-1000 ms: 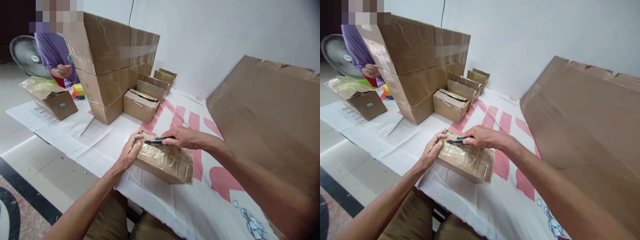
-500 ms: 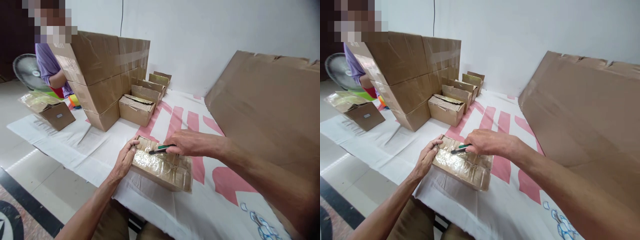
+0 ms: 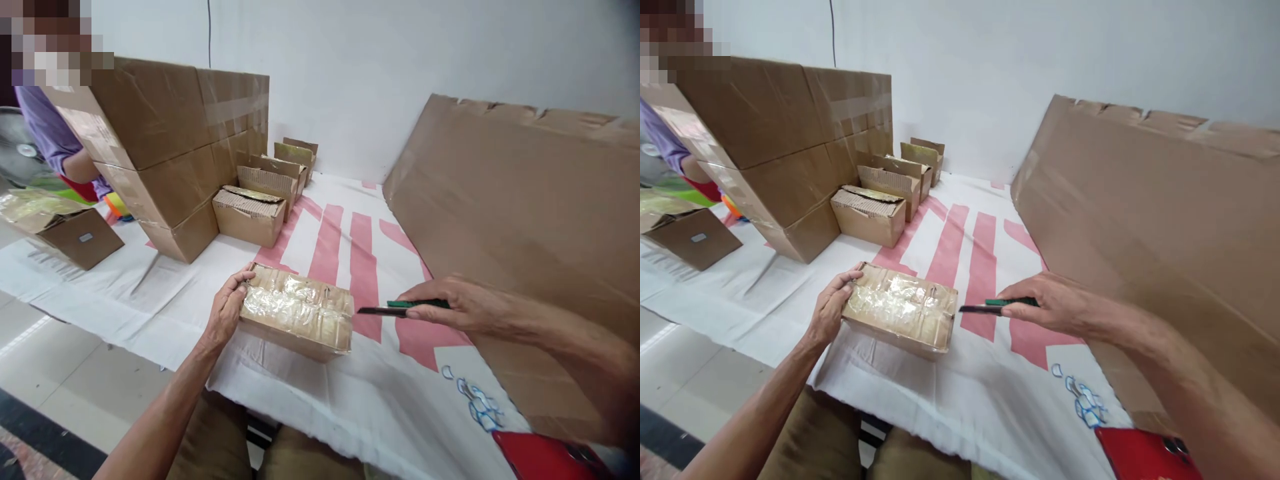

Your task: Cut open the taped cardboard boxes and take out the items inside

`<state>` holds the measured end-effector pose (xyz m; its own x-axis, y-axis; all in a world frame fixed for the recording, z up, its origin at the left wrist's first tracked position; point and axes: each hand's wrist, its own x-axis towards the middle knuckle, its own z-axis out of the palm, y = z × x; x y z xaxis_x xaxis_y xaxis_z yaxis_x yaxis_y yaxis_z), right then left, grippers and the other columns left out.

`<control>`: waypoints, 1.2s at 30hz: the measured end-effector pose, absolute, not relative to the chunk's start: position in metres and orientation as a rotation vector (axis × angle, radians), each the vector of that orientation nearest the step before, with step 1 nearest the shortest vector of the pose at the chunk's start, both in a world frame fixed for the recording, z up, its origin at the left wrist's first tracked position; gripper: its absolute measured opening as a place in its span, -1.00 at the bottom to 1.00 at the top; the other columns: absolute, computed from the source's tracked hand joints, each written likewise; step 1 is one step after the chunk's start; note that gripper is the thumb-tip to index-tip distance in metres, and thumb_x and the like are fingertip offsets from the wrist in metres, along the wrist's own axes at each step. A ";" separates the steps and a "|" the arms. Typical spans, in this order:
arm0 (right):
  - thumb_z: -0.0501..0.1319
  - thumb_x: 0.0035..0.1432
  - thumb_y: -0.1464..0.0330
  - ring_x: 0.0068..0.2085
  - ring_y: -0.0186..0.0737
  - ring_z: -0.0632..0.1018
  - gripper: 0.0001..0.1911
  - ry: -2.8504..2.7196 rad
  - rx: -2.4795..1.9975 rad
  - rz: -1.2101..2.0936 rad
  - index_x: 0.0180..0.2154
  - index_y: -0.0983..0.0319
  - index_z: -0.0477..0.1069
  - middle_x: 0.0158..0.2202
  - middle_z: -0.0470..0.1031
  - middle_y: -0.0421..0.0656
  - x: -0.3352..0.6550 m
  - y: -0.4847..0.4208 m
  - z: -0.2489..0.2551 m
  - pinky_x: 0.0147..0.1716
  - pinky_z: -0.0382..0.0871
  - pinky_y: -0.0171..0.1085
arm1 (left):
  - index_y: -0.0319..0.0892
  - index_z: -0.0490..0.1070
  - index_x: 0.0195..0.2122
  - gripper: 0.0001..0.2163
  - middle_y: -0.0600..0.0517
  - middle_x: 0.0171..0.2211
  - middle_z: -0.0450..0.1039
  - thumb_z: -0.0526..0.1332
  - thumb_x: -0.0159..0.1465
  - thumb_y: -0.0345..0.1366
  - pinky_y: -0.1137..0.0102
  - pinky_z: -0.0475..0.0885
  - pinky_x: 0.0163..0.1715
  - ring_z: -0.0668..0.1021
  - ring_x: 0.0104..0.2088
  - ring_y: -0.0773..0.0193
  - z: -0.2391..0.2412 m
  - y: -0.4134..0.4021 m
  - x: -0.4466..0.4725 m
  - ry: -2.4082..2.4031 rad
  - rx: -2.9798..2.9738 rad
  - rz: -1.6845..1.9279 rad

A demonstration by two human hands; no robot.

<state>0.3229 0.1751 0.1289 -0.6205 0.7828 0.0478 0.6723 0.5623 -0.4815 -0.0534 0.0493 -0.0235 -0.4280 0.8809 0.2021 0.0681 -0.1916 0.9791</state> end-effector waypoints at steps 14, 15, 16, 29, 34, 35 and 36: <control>0.12 0.36 0.19 -0.13 0.09 0.63 -0.66 -2.495 -1.380 0.198 -0.07 0.20 0.60 -0.11 0.64 0.02 0.313 0.102 -0.023 -0.13 0.50 0.02 | -0.17 0.47 0.09 -0.48 -0.20 0.18 0.52 0.41 0.17 -0.02 0.00 0.36 0.27 0.53 0.21 -0.12 -0.004 0.002 -0.044 1.687 1.137 1.637; 0.12 0.39 0.16 -0.08 0.10 0.63 -0.64 -2.422 -1.316 0.238 -0.05 0.20 0.60 -0.08 0.63 0.03 0.309 0.101 -0.011 -0.10 0.51 0.02 | -0.16 0.47 0.06 -0.49 -0.21 0.19 0.51 0.42 0.14 -0.04 0.00 0.37 0.26 0.53 0.20 -0.12 -0.003 0.000 -0.045 1.654 1.112 1.632; 0.11 0.41 0.14 -0.04 0.08 0.63 -0.63 -2.352 -1.237 0.276 -0.02 0.19 0.58 -0.05 0.63 0.02 0.304 0.099 0.003 -0.08 0.52 0.00 | -0.16 0.47 0.01 -0.53 -0.22 0.22 0.48 0.43 0.13 -0.05 0.01 0.39 0.24 0.52 0.22 -0.13 -0.003 0.000 -0.045 1.608 1.084 1.641; 0.14 0.44 0.30 -0.09 -0.11 0.66 -0.73 -2.445 -0.680 0.845 -0.13 0.16 0.62 -0.12 0.70 -0.10 0.222 0.071 0.097 -0.08 0.53 -0.16 | -0.06 0.37 -0.30 -0.87 -0.07 0.00 0.65 0.22 0.22 -0.46 0.01 0.36 0.28 0.50 0.28 0.05 -0.015 -0.018 -0.048 1.554 1.502 1.835; 0.10 0.42 0.37 0.05 0.05 0.62 -0.70 -2.794 -0.820 0.439 -0.05 0.23 0.60 0.02 0.66 0.01 0.184 0.079 0.096 0.11 0.46 0.05 | -0.06 0.36 -0.32 -0.84 -0.04 -0.19 0.68 0.22 0.20 -0.49 0.12 0.50 0.13 0.59 0.16 0.08 -0.016 -0.016 -0.050 1.454 1.506 1.836; 0.11 0.41 0.36 0.10 0.10 0.60 -0.70 -2.804 -0.873 0.328 -0.01 0.26 0.58 0.08 0.63 0.05 0.179 0.080 0.095 0.14 0.44 0.09 | -0.06 0.37 -0.33 -0.84 -0.04 -0.20 0.68 0.24 0.20 -0.49 0.13 0.52 0.11 0.61 0.13 0.08 -0.015 -0.017 -0.052 1.418 1.528 1.825; 0.12 0.40 0.35 0.16 0.15 0.56 -0.68 -2.799 -0.923 0.225 0.05 0.29 0.55 0.16 0.58 0.11 0.176 0.081 0.096 0.16 0.42 0.13 | -0.06 0.37 -0.33 -0.84 -0.04 -0.22 0.68 0.25 0.21 -0.49 0.14 0.53 0.09 0.62 0.11 0.09 -0.015 -0.019 -0.054 1.381 1.551 1.814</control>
